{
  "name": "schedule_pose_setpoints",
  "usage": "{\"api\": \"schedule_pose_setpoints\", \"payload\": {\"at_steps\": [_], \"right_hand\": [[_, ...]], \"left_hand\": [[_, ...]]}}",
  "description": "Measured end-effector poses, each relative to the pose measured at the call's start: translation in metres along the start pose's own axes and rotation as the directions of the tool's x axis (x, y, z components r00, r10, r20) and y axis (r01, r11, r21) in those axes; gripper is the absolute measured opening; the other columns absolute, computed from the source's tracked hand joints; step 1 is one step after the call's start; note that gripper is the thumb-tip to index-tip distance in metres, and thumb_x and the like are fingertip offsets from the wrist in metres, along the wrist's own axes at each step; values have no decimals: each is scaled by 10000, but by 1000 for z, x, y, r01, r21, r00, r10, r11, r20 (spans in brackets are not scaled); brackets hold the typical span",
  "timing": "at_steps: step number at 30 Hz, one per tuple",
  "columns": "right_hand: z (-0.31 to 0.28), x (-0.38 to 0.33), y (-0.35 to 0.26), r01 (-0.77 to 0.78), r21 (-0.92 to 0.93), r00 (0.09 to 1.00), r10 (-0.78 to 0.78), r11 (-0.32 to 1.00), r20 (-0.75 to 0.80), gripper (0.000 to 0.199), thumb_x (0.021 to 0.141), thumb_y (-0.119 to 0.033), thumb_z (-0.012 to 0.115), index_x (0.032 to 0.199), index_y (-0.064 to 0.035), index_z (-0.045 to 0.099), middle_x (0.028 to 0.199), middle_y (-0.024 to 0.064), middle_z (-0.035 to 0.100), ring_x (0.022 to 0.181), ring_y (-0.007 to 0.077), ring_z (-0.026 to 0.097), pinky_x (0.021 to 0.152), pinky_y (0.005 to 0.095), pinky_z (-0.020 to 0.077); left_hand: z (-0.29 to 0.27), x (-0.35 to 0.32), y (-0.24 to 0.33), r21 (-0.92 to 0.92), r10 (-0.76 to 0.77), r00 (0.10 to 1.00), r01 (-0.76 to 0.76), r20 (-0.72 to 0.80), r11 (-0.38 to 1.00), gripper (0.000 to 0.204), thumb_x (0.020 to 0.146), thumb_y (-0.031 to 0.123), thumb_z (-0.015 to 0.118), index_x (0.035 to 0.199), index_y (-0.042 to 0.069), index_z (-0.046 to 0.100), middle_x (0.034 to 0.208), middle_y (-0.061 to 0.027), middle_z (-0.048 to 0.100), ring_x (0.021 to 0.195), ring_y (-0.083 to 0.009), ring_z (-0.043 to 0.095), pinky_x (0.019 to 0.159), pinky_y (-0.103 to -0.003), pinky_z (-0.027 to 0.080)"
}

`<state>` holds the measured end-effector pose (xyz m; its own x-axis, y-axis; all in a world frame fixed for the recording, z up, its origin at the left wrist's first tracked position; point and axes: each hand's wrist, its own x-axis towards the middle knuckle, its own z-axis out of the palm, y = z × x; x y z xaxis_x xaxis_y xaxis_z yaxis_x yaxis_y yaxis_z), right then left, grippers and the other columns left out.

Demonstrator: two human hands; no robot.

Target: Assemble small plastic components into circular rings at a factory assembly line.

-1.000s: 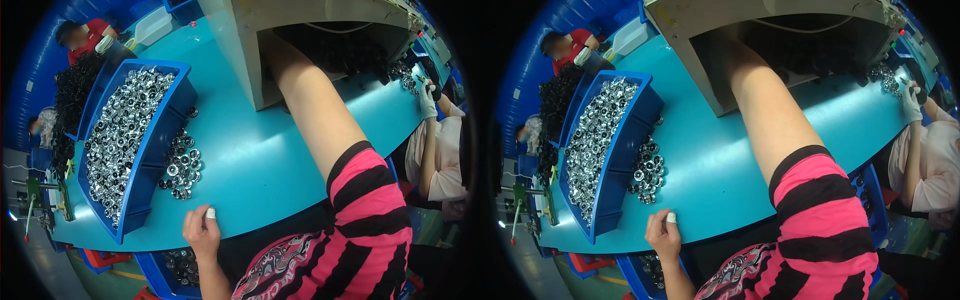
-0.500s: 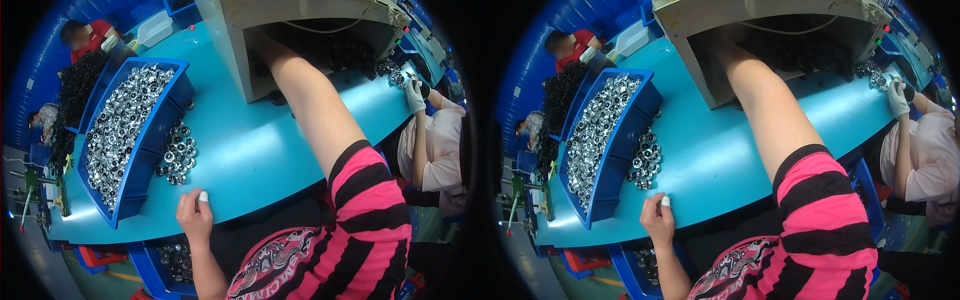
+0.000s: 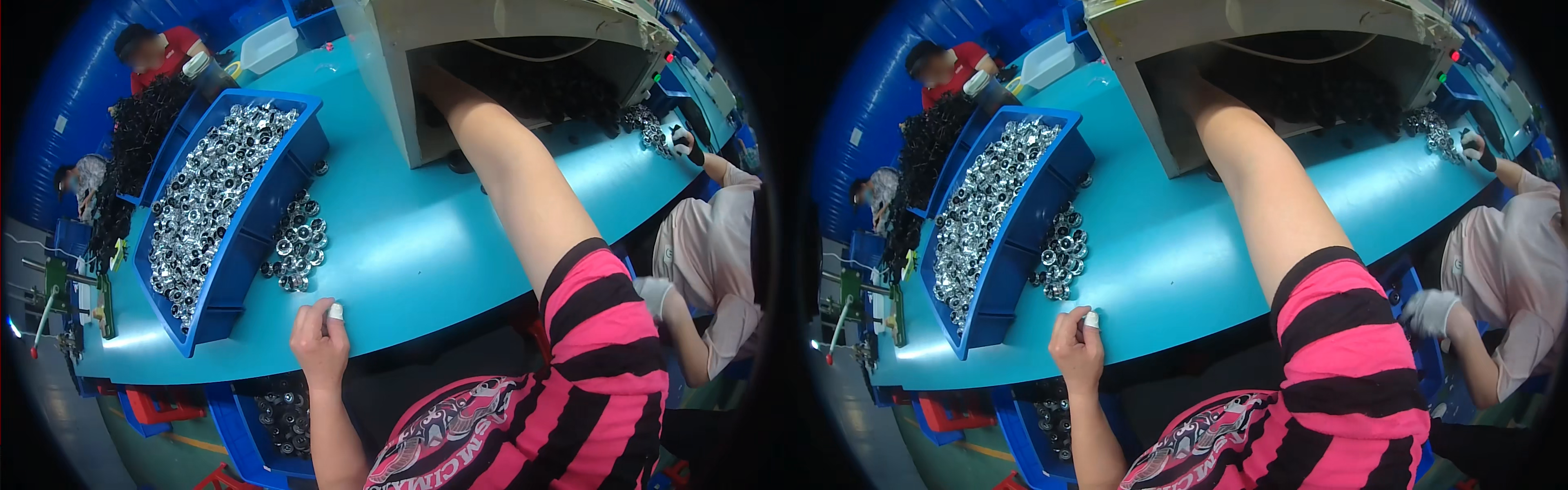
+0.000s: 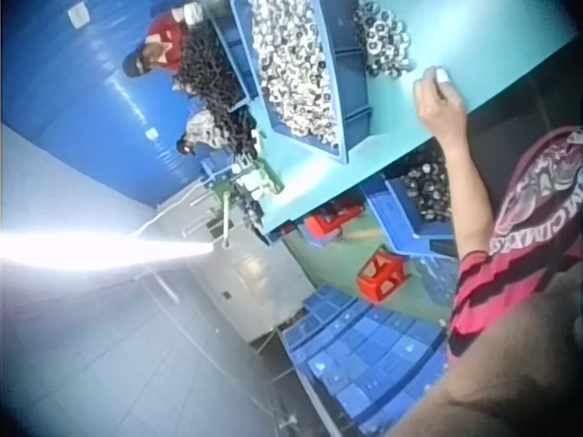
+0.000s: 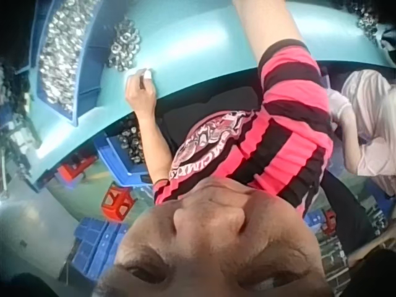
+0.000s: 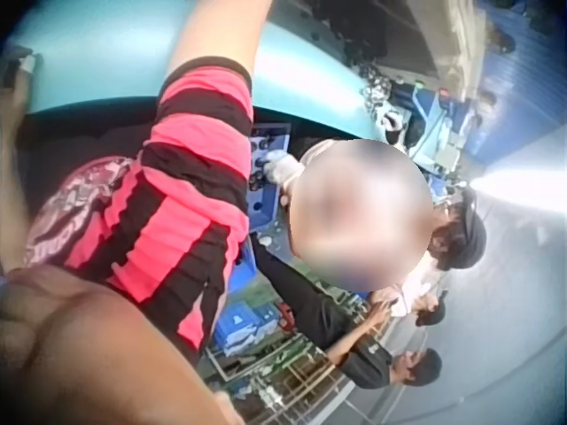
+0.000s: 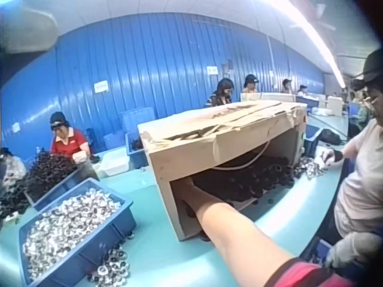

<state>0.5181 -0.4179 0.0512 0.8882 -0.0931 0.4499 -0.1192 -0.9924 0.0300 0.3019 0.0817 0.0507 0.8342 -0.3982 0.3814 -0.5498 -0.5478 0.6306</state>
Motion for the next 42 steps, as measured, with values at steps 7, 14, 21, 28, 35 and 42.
{"api": "schedule_pose_setpoints", "payload": {"at_steps": [7, 14, 21, 28, 35, 42], "right_hand": [[0, 8, 9, 52, 25, 996, -54, 998, 70, 333, 962, -225, 595, 1237, -58, 680, 1287, 206, 670, 1241, 354, 625, 1034, 480, 507], [-8, -3, 10, 114, 93, 985, -125, 989, 123, 351, 957, -226, 604, 1257, -57, 674, 1290, 211, 668, 1237, 353, 629, 1035, 476, 509], [-63, -54, -7, 17, 205, 980, -57, 979, 191, 432, 922, -235, 657, 1311, -45, 645, 1304, 218, 657, 1202, 348, 648, 1025, 456, 519], [-160, -175, -69, -153, 802, 974, 224, 577, 25, 591, 804, -215, 800, 1323, 1, 617, 1243, 155, 684, 1126, 264, 679, 993, 380, 539], [-184, -263, -183, -178, 984, 982, -57, 5, 178, 664, 758, -91, 831, 1354, -38, 543, 1280, 106, 648, 1180, 209, 632, 1074, 380, 485], [-183, -294, -269, -253, 963, 925, -314, -92, 213, 693, 771, -18, 798, 1407, -38, 525, 1269, 94, 638, 1217, 205, 621, 1083, 365, 487]], "left_hand": [[-4, 1, 1, -5, -49, 999, 49, 9, 999, 76, 892, 1, 706, 965, 20, 716, 711, -31, 525, 550, -116, 447, 513, -287, 359], [-3, 1, -1, -29, -37, 999, 37, -8, 999, 80, 889, 2, 704, 966, 22, 715, 723, -50, 550, 554, -146, 479, 515, -307, 386], [-3, -3, -9, -48, 24, 999, -25, -35, 999, 82, 887, -2, 707, 964, 24, 710, 735, -51, 548, 580, -152, 501, 532, -308, 405], [-2, -9, -11, -84, 55, 997, -59, -52, 995, 114, 868, -10, 698, 972, 36, 707, 761, -76, 586, 612, -209, 564, 563, -343, 450], [0, -40, 23, -765, -121, 981, 194, 151, 614, 413, 936, -1, 684, 1338, 18, 595, 1045, -73, 626, 888, -139, 609, 772, -251, 517], [2, -78, 50, -924, -162, 968, 236, 194, 302, 711, 905, -20, 740, 1517, 0, 378, 1292, -141, 572, 1161, -190, 601, 983, -338, 544]]}}
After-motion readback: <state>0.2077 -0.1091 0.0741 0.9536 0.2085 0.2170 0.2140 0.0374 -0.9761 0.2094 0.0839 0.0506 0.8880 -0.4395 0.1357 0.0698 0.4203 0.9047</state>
